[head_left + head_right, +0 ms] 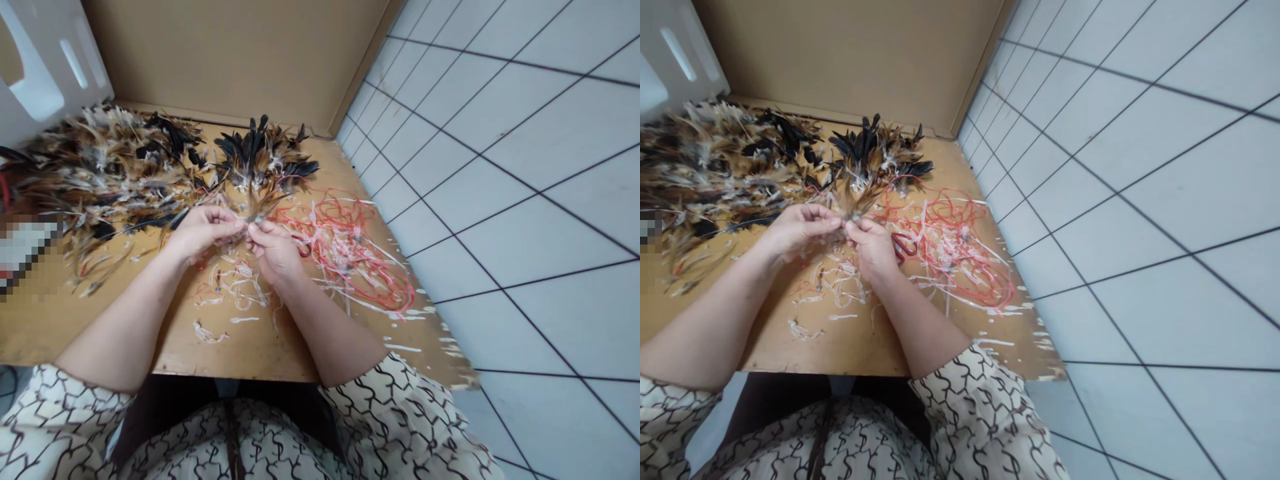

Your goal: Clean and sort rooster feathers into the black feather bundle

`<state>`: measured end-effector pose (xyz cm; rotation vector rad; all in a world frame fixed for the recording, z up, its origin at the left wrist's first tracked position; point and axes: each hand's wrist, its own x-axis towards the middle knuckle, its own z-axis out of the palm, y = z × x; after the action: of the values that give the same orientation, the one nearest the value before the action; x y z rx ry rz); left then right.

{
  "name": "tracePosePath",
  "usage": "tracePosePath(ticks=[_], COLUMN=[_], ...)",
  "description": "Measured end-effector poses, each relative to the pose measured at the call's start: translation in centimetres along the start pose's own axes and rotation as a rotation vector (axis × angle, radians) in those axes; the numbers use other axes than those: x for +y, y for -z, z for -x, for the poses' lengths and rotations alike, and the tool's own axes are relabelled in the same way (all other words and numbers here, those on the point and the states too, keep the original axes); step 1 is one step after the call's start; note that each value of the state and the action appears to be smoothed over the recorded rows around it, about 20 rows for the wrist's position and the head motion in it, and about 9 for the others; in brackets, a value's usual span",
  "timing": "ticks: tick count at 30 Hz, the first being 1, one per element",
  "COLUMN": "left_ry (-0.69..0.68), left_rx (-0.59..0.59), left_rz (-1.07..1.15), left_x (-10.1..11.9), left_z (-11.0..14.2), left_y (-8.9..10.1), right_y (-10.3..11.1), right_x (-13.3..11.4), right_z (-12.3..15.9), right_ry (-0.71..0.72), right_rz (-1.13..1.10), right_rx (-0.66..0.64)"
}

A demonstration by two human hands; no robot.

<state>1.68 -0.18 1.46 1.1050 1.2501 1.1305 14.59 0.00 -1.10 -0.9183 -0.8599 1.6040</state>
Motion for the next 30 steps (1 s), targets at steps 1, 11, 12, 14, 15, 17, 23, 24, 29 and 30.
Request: tracePosePath(ticks=[1, 11, 12, 14, 15, 17, 23, 24, 29, 30], left_ry=[-0.035, -0.031, -0.01, 0.028, 0.05, 0.077, 0.089, 0.086, -0.02, -0.042], left_rx=[0.05, 0.154, 0.135, 0.114, 0.106, 0.086, 0.066, 0.082, 0.191, 0.185], left_rz=[-0.09, -1.135, -1.173, -1.229, -1.251, -1.272, -1.187, -1.133, -0.614, -0.474], left_x=[0.1, 0.3, 0.5, 0.8, 0.9, 0.9, 0.1, 0.1, 0.2, 0.2], left_z=[-0.2, -0.4, -0.2, 0.1, 0.2, 0.1, -0.5, -0.6, -0.8, -0.8], left_y=[0.6, 2.3, 2.0, 1.7, 1.5, 1.4, 1.7, 1.9, 2.3, 2.1], right_y=[0.0, 0.3, 0.3, 0.3, 0.3, 0.3, -0.1, -0.1, -0.2, -0.2], right_x=[-0.1, 0.0, 0.0, 0.1, 0.1, 0.2, 0.2, 0.2, 0.2, 0.2], right_z=[0.0, -0.1, -0.1, -0.1, -0.1, -0.1, 0.1, 0.1, 0.1, 0.2], right_ry=[0.006, -0.05, -0.051, -0.054, -0.055, -0.062, -0.074, -0.075, -0.075, -0.076], right_rz=[0.009, 0.031, 0.031, 0.033, 0.034, 0.033, 0.032, 0.034, 0.039, 0.037], right_rx=[0.017, 0.066, 0.061, 0.059, 0.059, 0.057, 0.055, 0.056, 0.045, 0.046])
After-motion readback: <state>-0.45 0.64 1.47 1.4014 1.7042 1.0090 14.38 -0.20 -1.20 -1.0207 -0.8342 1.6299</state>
